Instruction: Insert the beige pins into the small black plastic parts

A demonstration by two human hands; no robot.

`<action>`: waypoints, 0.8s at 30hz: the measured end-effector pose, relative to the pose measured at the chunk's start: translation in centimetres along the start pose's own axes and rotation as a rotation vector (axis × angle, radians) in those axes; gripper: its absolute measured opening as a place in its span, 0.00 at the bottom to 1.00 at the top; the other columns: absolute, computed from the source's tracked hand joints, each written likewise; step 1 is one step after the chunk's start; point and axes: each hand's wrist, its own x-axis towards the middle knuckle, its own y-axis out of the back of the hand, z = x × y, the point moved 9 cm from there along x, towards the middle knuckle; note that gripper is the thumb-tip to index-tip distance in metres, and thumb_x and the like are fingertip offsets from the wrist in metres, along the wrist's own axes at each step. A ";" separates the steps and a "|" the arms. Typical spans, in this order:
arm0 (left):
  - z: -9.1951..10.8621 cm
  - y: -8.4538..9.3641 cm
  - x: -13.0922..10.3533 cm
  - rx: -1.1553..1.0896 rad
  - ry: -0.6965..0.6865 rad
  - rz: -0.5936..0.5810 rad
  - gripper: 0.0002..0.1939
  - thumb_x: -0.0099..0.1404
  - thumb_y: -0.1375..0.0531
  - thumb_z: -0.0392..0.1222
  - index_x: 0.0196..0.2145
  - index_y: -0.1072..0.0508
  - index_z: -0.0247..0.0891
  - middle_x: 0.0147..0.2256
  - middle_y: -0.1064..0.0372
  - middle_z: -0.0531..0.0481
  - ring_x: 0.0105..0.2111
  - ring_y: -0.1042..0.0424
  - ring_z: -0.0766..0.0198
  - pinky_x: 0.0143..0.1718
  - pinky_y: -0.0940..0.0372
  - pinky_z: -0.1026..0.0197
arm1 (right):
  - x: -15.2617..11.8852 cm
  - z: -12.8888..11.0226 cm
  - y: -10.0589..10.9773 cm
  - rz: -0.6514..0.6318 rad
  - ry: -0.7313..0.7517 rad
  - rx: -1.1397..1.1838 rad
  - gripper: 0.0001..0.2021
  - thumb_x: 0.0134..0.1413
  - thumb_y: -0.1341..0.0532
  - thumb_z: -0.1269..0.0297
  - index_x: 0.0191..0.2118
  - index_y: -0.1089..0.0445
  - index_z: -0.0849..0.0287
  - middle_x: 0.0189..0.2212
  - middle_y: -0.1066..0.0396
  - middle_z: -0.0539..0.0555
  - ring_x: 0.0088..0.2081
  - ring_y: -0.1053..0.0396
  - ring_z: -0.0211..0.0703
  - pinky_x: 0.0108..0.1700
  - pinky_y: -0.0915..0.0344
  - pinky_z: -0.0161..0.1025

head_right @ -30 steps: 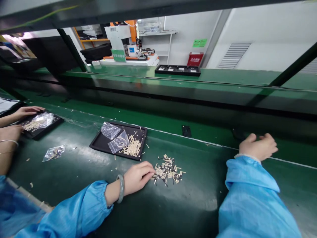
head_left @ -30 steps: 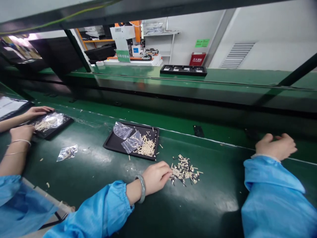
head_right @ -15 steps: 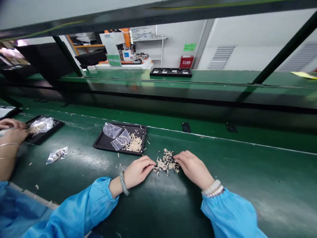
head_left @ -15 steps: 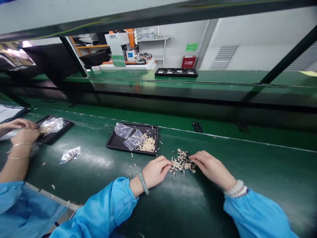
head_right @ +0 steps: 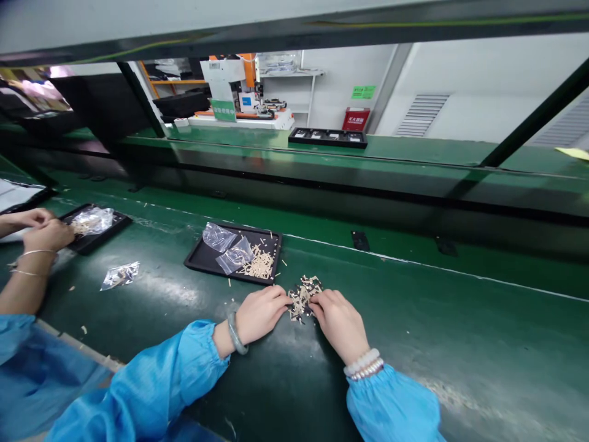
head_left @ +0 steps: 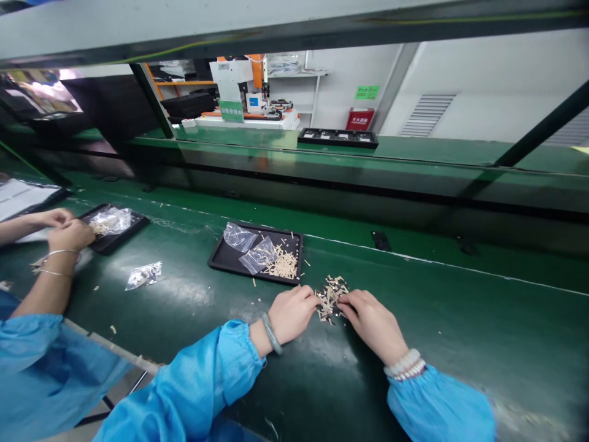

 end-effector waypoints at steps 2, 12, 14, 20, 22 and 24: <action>-0.8 0.4 -0.2 -0.014 0.035 0.016 0.10 0.65 0.49 0.37 0.41 0.30 0.41 0.38 0.33 0.51 0.39 0.32 0.63 0.39 0.35 0.62 | 0.4 -0.1 -0.2 -0.005 -0.032 0.061 0.07 0.55 0.45 0.62 0.32 0.31 0.52 0.31 0.29 0.51 0.37 0.33 0.47 0.38 0.37 0.42; -0.2 1.3 -0.2 -0.162 0.075 0.058 0.11 0.67 0.51 0.40 0.40 0.29 0.42 0.38 0.31 0.54 0.38 0.31 0.66 0.38 0.37 0.65 | 0.2 3.2 0.5 -0.048 -0.254 0.448 0.11 0.49 0.42 0.54 0.29 0.32 0.56 0.23 0.30 0.50 0.27 0.33 0.41 0.31 0.37 0.37; 0.1 1.2 -0.2 -0.176 0.073 0.049 0.11 0.67 0.50 0.40 0.39 0.29 0.42 0.38 0.30 0.55 0.38 0.31 0.65 0.38 0.37 0.64 | 0.1 3.4 0.4 -0.062 -0.295 0.524 0.13 0.47 0.41 0.52 0.27 0.33 0.57 0.21 0.32 0.49 0.25 0.35 0.40 0.28 0.39 0.36; 0.4 1.2 0.0 -0.280 0.093 0.053 0.11 0.67 0.50 0.41 0.40 0.29 0.43 0.38 0.30 0.55 0.39 0.31 0.66 0.40 0.37 0.65 | -0.4 2.8 -0.1 -0.105 -0.388 0.762 0.15 0.48 0.40 0.50 0.27 0.34 0.59 0.18 0.37 0.46 0.21 0.41 0.36 0.24 0.44 0.33; 0.4 1.2 0.2 -0.320 0.113 0.059 0.11 0.66 0.50 0.41 0.41 0.29 0.43 0.39 0.30 0.54 0.40 0.31 0.66 0.41 0.37 0.65 | -0.4 2.3 -0.5 -0.120 -0.395 0.844 0.16 0.48 0.40 0.49 0.27 0.35 0.59 0.18 0.37 0.47 0.22 0.41 0.35 0.25 0.44 0.33; 0.4 1.1 0.3 -0.356 0.149 0.062 0.11 0.65 0.48 0.40 0.44 0.31 0.42 0.40 0.31 0.53 0.40 0.31 0.65 0.40 0.37 0.65 | -0.4 1.6 -0.8 -0.134 -0.393 0.921 0.16 0.48 0.40 0.49 0.28 0.35 0.59 0.19 0.37 0.47 0.22 0.41 0.35 0.25 0.44 0.33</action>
